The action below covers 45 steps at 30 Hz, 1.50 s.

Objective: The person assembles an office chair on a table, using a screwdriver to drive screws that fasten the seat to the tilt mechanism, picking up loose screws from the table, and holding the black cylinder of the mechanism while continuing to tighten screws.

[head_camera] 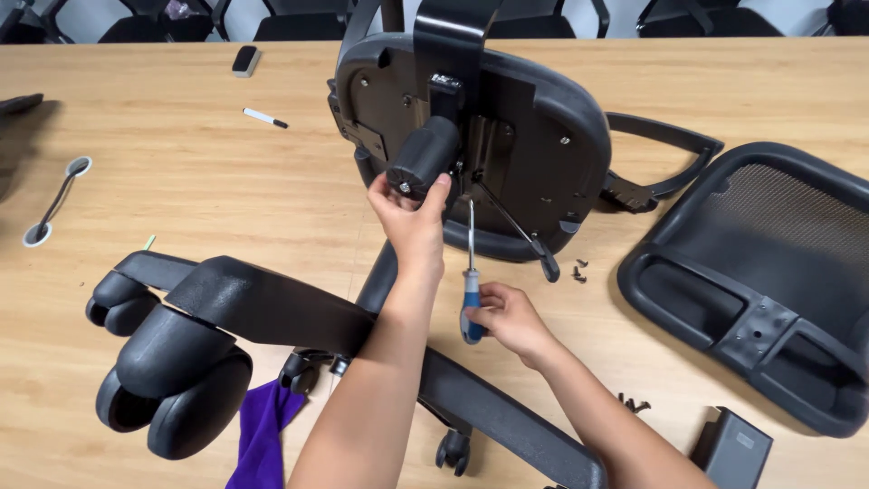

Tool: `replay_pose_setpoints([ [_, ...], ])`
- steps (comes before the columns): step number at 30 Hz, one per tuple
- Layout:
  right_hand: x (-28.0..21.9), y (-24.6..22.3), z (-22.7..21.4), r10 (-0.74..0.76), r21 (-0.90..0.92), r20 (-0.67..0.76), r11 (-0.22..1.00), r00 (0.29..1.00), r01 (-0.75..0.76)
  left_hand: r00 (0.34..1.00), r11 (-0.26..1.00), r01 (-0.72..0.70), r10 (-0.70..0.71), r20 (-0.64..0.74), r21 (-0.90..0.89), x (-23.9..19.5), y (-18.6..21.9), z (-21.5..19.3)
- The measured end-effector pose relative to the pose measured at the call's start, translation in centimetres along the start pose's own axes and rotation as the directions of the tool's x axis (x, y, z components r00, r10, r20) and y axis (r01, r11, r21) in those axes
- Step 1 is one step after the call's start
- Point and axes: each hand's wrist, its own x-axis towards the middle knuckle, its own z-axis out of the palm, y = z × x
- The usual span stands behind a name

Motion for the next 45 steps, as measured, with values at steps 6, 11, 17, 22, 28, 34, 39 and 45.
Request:
replay_pose_setpoints([
  [6, 3.5, 5.5, -1.7, 0.000, -0.222, -0.083, 0.975, 0.997, -0.018, 0.969, 0.962, -0.242, 0.235, 0.072, 0.128, -0.6, 1.3, 0.5],
  [11, 3.5, 4.9, -1.9, -0.016, -0.137, -0.033, 0.991, 0.999, 0.011, 0.973, 0.946, -0.232, 0.228, 0.043, 0.227, -0.4, 1.5, 0.7],
  [17, 2.0, -0.1, -1.5, -0.174, 0.017, 0.074, 0.985, 0.982, 0.173, 0.991, 0.991, -0.130, 0.131, 0.037, -0.044, 0.3, 0.3, 0.0],
  [22, -3.2, -8.7, -1.0, -0.203, 0.247, 0.128, 0.955, 0.971, 0.167, 1.000, 0.999, -0.023, 0.022, 0.014, 0.049, -2.0, 2.8, -0.7],
  [28, -6.1, -11.7, 0.7, -0.228, 0.239, 0.433, 0.962, 0.872, 0.133, 0.979, 0.987, 0.152, -0.157, 0.126, 0.048, -8.4, 6.2, -5.2],
  [34, -6.2, -11.7, 2.8, -0.189, 0.215, 0.536, 0.973, 0.823, 0.083, 0.970, 0.863, -0.021, -0.104, 0.219, 0.504, -14.0, 13.8, -5.9],
  [39, -5.2, -11.8, 3.5, -0.184, 0.321, 0.476, 0.947, 0.860, 0.025, 0.950, 0.570, -0.293, 0.080, 0.303, 0.768, -17.1, 15.0, -6.8],
  [45, -4.1, -11.0, 4.2, -0.235, 0.281, 0.497, 0.954, 0.835, 0.102, 0.899, 0.366, -0.421, 0.288, 0.329, 0.830, -17.8, 14.5, -8.5],
])
